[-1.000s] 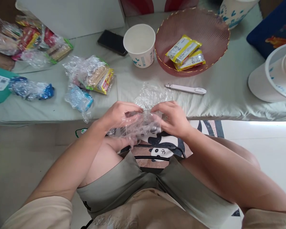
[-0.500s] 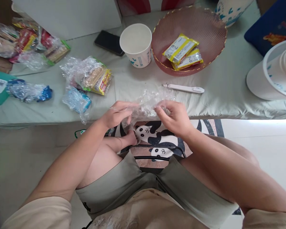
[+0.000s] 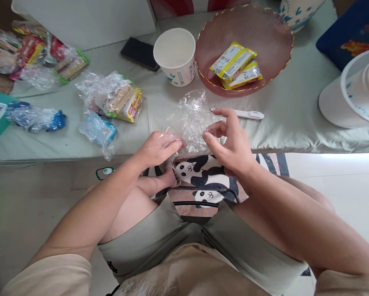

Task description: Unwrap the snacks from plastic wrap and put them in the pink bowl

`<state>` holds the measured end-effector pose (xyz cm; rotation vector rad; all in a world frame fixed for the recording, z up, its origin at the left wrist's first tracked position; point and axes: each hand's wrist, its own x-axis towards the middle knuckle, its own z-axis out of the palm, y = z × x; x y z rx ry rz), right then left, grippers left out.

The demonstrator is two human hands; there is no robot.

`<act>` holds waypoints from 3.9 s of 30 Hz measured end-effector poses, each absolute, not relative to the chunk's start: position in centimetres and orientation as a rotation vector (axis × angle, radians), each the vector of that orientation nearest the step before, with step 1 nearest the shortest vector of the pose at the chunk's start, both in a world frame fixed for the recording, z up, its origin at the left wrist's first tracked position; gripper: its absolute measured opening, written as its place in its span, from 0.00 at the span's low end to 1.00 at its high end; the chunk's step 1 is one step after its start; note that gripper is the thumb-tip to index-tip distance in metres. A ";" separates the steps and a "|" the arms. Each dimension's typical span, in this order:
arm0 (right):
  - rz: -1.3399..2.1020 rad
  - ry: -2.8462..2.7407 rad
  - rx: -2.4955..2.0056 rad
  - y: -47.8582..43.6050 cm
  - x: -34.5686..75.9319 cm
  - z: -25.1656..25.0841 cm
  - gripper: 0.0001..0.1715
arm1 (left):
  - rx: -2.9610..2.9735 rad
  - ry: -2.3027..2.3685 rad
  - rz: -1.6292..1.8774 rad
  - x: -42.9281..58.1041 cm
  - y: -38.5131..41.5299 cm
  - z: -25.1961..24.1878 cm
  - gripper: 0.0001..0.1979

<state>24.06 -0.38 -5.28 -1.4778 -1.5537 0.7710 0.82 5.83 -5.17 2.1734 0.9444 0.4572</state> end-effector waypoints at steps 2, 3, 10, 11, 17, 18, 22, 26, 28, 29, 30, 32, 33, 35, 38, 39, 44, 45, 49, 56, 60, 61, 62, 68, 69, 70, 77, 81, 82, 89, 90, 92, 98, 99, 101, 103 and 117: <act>0.785 -1.566 -1.422 -0.4 24.1 -5.1 0.32 | 2.156 0.913 0.407 0.9 5.9 -5.2 0.15; 0.776 -1.579 -1.410 -0.5 24.1 -4.9 0.32 | 2.152 0.893 0.395 0.9 5.9 -5.1 0.14; 0.708 -1.636 -1.653 -0.7 24.1 -4.8 0.32 | 2.080 0.857 0.477 1.5 5.8 -4.7 0.13; 0.702 -1.646 -1.667 -0.7 24.1 -4.9 0.33 | 2.054 0.896 0.504 1.6 5.9 -4.8 0.15; 0.673 -1.669 -1.805 -0.4 24.1 -5.4 0.34 | 1.995 1.218 0.539 2.8 6.5 -5.8 0.18; 0.663 -1.661 -1.808 -0.3 24.1 -5.4 0.33 | 2.014 1.213 0.536 3.0 6.6 -5.9 0.17; 0.665 -1.590 -1.845 0.1 24.1 -5.2 0.26 | 2.150 1.180 0.424 3.5 7.0 -6.2 0.10; 0.726 -1.577 -1.924 0.3 24.1 -5.1 0.16 | 2.212 1.091 0.271 3.9 7.0 -6.0 0.12; 0.717 -1.587 -1.885 0.3 24.2 -5.2 0.17 | 2.223 1.033 0.276 4.1 7.0 -6.0 0.13; 0.701 -1.594 -1.853 0.3 24.2 -5.2 0.18 | 2.226 1.022 0.295 4.3 7.0 -6.0 0.14; 0.684 -1.601 -1.824 0.2 24.3 -5.3 0.19 | 2.229 1.022 0.319 4.4 7.1 -6.1 0.15; 0.663 -1.615 -1.808 0.2 24.6 -5.5 0.21 | 2.229 1.055 0.373 4.7 7.3 -6.4 0.17; 0.663 -1.624 -1.826 0.2 24.8 -5.7 0.23 | 2.228 1.080 0.394 4.7 7.5 -6.5 0.16; 0.670 -1.648 -1.874 0.3 25.2 -6.2 0.26 | 2.233 1.136 0.424 4.8 7.9 -6.9 0.13; 0.586 -1.717 -1.826 0.5 25.9 -7.2 0.32 | 2.282 1.182 0.432 4.7 8.3 -7.2 0.08; 0.522 -1.743 -1.793 0.5 26.0 -7.4 0.34 | 2.301 1.190 0.427 4.7 8.4 -7.2 0.09; 0.104 -1.794 -1.738 -0.1 25.6 -5.6 0.35 | 2.338 1.201 0.455 4.6 7.9 -6.7 0.22; 0.058 -1.811 -1.685 -0.5 25.3 -4.7 0.33 | 2.340 1.191 0.464 4.6 7.9 -6.7 0.23; 0.192 -2.212 -1.276 -2.1 24.4 -3.1 0.27 | 2.353 1.162 0.453 4.5 8.1 -6.8 0.23; 0.287 -2.554 -1.408 -1.8 25.3 -7.5 0.45 | 2.399 1.028 0.676 3.8 7.6 -5.9 0.11; 0.282 -2.585 -1.455 -1.5 25.6 -7.1 0.42 | 2.499 0.607 0.651 2.9 6.5 -5.9 0.17; 0.289 -2.608 -1.472 -1.5 25.5 -6.8 0.41 | 2.525 0.565 0.610 2.7 6.4 -6.1 0.16; 0.302 -2.629 -1.493 -1.5 25.5 -6.5 0.40 | 2.541 0.555 0.572 2.4 6.3 -6.3 0.12; 0.311 -2.719 -1.516 -1.2 25.3 -6.0 0.38 | 2.508 0.586 0.568 0.3 7.0 -6.7 0.09; 0.293 -2.735 -1.499 -1.2 25.3 -6.1 0.37 | 2.518 0.595 0.581 0.0 7.1 -6.5 0.09; 0.276 -2.744 -1.480 -1.2 25.3 -6.1 0.36 | 2.525 0.601 0.597 -0.3 7.1 -6.4 0.09; 0.182 -2.567 -1.373 -1.1 25.4 -5.8 0.29 | 2.489 0.674 0.782 -0.8 6.5 -4.7 0.03; 0.198 -2.468 -1.312 -0.8 25.3 -5.5 0.23 | 2.603 0.628 0.646 0.3 6.4 -5.4 0.21; 0.217 -2.476 -1.277 -0.8 25.3 -5.5 0.23 | 2.621 0.615 0.596 0.6 6.5 -5.8 0.17; 0.293 -2.421 -1.286 -0.2 25.9 -6.5 0.17 | 2.493 0.779 0.554 0.7 6.7 -6.6 0.07; 0.324 -2.378 -1.325 -0.1 26.0 -6.6 0.15 | 2.448 0.827 0.556 0.6 6.6 -6.4 0.07; 0.395 -2.253 -1.443 0.2 25.9 -6.4 0.13 | 2.355 0.937 0.553 0.5 6.6 -5.9 0.08; 0.516 -1.872 -1.859 1.1 24.9 -5.7 0.23 | 2.055 1.218 0.569 1.3 7.1 -5.7 0.05; 0.501 -1.843 -1.923 1.2 24.8 -5.7 0.24 | 2.044 1.252 0.558 1.4 7.3 -5.8 0.06; 0.456 -1.813 -2.029 1.5 24.7 -5.9 0.26 | 2.103 1.335 0.490 1.7 7.6 -6.0 0.08; 0.398 -1.802 -2.061 1.6 24.7 -6.0 0.28 | 2.198 1.411 0.391 1.9 7.9 -6.1 0.09; -0.167 -2.009 -1.694 1.0 24.7 -6.7 0.20 | 2.717 0.870 0.417 3.4 6.7 -7.1 0.13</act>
